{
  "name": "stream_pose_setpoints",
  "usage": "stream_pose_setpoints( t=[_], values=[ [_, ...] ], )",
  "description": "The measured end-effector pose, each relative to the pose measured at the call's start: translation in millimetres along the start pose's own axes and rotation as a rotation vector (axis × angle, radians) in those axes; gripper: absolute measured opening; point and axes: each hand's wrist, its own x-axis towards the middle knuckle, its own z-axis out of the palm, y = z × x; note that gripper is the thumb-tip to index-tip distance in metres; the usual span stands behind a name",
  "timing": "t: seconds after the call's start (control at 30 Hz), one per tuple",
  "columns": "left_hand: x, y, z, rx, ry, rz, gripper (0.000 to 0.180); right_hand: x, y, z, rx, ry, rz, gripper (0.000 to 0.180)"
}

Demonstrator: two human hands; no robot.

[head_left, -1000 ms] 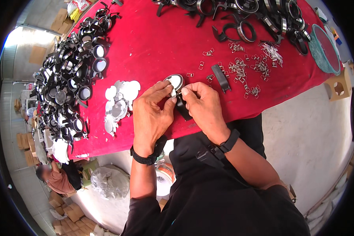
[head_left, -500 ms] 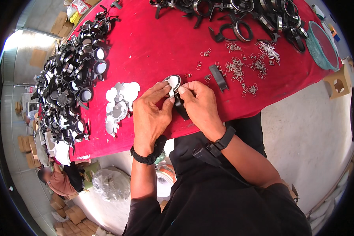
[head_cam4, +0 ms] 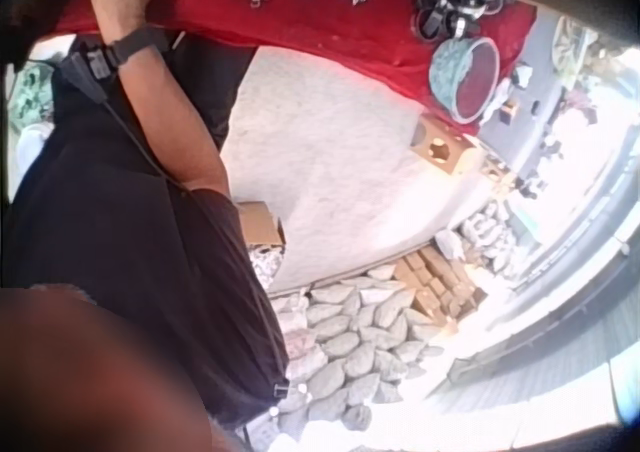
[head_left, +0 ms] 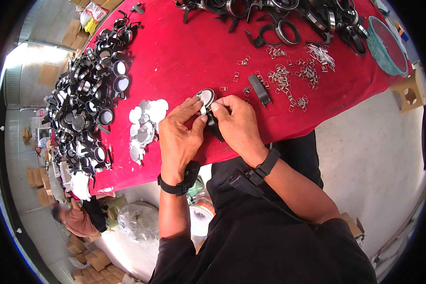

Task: The recorder is assembling circular components by placing a metal disk inside a plastic ring and securing it with small metal clips.

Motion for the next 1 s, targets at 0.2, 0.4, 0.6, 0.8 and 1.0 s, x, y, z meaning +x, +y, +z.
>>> stream_pose_setpoints(
  t=[0.2,0.4,0.6,0.8,1.0],
  values=[
    [1,-1,2,0.016,0.004,-0.012,0.037,2,2,2,-0.028,0.011,-0.034,0.023],
    [0,2,4,-0.005,0.044,0.003,0.036,-2,6,1,-0.042,0.015,-0.097,0.022],
    [0,4,7,-0.058,0.058,-0.064,0.035,-2,8,6,-0.068,0.051,-0.181,0.019],
    [-1,2,8,-0.025,0.065,-0.019,0.035,-8,10,2,0.026,0.021,-0.224,0.012],
    [-4,0,10,-0.027,0.046,0.039,0.038,-28,18,-1,-0.11,0.112,-0.556,0.023]
  ],
)
